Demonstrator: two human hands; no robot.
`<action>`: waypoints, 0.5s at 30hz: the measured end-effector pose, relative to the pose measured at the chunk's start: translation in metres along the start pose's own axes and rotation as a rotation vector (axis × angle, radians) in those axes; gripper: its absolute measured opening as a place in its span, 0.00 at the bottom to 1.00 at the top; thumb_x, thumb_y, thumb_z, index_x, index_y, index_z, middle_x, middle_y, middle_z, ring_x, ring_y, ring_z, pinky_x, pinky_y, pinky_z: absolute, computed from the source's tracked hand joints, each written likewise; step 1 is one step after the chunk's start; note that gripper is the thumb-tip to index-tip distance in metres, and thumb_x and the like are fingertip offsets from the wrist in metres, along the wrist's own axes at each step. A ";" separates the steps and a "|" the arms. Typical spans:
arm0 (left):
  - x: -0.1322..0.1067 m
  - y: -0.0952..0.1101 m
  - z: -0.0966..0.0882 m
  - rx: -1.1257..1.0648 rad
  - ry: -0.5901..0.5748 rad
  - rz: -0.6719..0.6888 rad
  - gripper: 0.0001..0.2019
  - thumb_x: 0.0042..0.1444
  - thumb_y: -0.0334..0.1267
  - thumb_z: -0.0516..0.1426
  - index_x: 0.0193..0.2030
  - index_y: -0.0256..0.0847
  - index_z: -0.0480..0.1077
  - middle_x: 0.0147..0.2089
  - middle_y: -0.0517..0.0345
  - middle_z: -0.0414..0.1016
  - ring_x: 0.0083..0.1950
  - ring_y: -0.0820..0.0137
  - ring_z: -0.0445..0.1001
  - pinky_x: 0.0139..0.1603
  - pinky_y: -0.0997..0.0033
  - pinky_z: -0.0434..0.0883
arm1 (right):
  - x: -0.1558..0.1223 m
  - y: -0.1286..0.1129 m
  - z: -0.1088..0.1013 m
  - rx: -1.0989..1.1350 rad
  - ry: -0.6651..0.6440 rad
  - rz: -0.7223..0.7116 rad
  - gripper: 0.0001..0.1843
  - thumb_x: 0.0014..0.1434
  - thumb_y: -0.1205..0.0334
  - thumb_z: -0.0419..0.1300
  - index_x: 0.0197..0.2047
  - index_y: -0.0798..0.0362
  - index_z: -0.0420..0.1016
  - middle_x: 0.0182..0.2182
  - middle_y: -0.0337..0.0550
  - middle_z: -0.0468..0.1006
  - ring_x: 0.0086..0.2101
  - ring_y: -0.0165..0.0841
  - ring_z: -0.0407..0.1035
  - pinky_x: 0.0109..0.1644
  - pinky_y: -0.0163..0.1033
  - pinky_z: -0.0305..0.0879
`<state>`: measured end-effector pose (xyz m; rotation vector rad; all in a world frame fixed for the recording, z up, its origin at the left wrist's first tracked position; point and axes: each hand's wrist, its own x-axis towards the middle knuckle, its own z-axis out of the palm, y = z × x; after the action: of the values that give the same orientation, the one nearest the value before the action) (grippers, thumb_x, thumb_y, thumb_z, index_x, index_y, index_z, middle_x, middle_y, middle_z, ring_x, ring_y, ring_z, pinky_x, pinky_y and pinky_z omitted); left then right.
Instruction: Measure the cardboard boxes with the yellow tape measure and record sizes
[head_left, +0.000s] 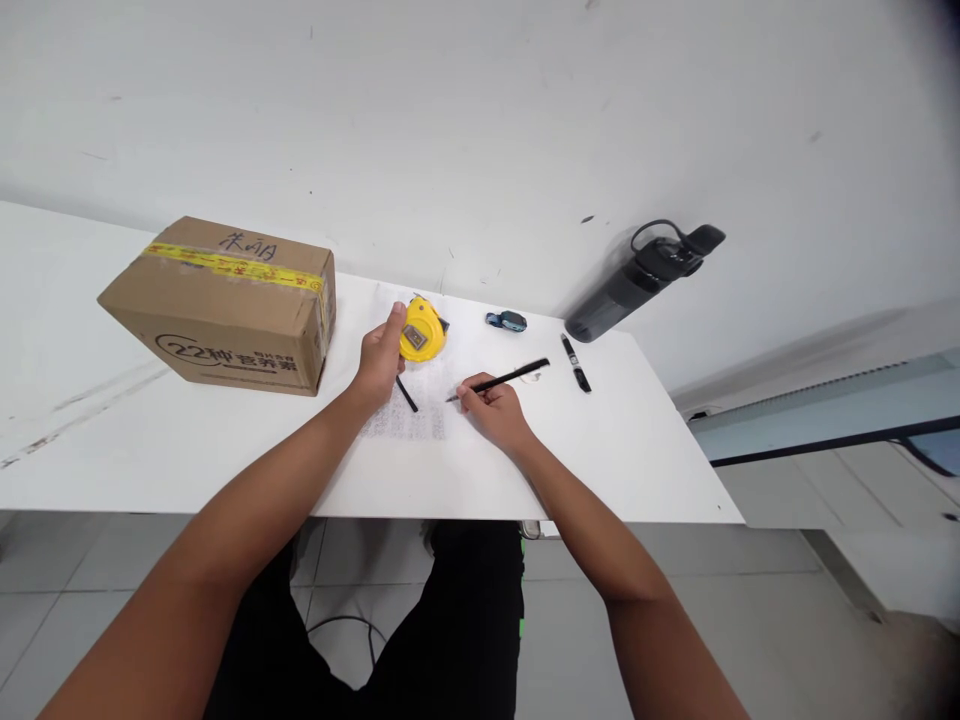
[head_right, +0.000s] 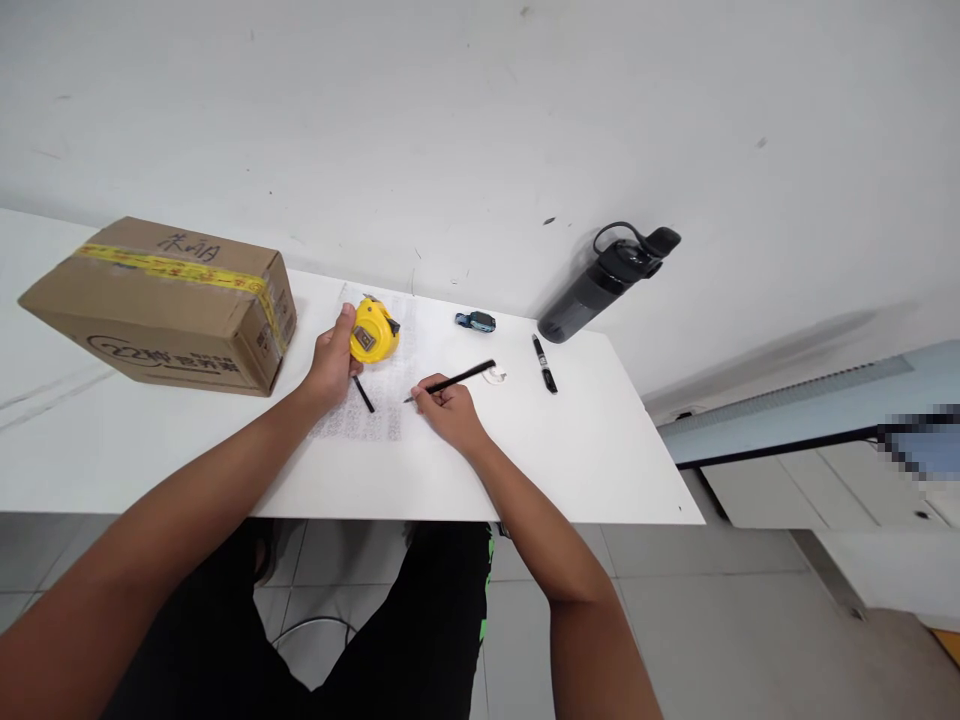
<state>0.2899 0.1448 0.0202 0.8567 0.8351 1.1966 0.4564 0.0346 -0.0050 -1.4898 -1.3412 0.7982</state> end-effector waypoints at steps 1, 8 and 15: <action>0.000 0.000 0.000 -0.006 0.007 -0.005 0.27 0.50 0.65 0.61 0.24 0.41 0.61 0.19 0.65 0.57 0.15 0.80 0.53 0.14 0.75 0.48 | 0.001 0.001 -0.001 -0.014 -0.005 0.006 0.22 0.55 0.39 0.63 0.32 0.52 0.74 0.19 0.36 0.71 0.20 0.27 0.61 0.22 0.34 0.55; 0.001 0.000 0.001 -0.002 0.019 -0.008 0.28 0.50 0.65 0.62 0.24 0.42 0.61 0.19 0.65 0.57 0.15 0.80 0.52 0.14 0.75 0.48 | 0.001 -0.003 -0.002 -0.076 -0.071 -0.019 0.22 0.58 0.41 0.60 0.28 0.53 0.73 0.22 0.40 0.74 0.21 0.26 0.60 0.24 0.34 0.54; 0.002 -0.002 0.000 0.017 0.005 0.008 0.28 0.51 0.66 0.60 0.25 0.42 0.61 0.18 0.65 0.57 0.15 0.79 0.53 0.14 0.74 0.48 | 0.000 -0.005 -0.003 -0.104 -0.067 0.003 0.23 0.57 0.40 0.60 0.30 0.53 0.73 0.20 0.38 0.72 0.20 0.26 0.57 0.23 0.34 0.51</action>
<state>0.2910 0.1467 0.0185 0.8715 0.8476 1.2012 0.4571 0.0336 0.0005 -1.5579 -1.4505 0.7967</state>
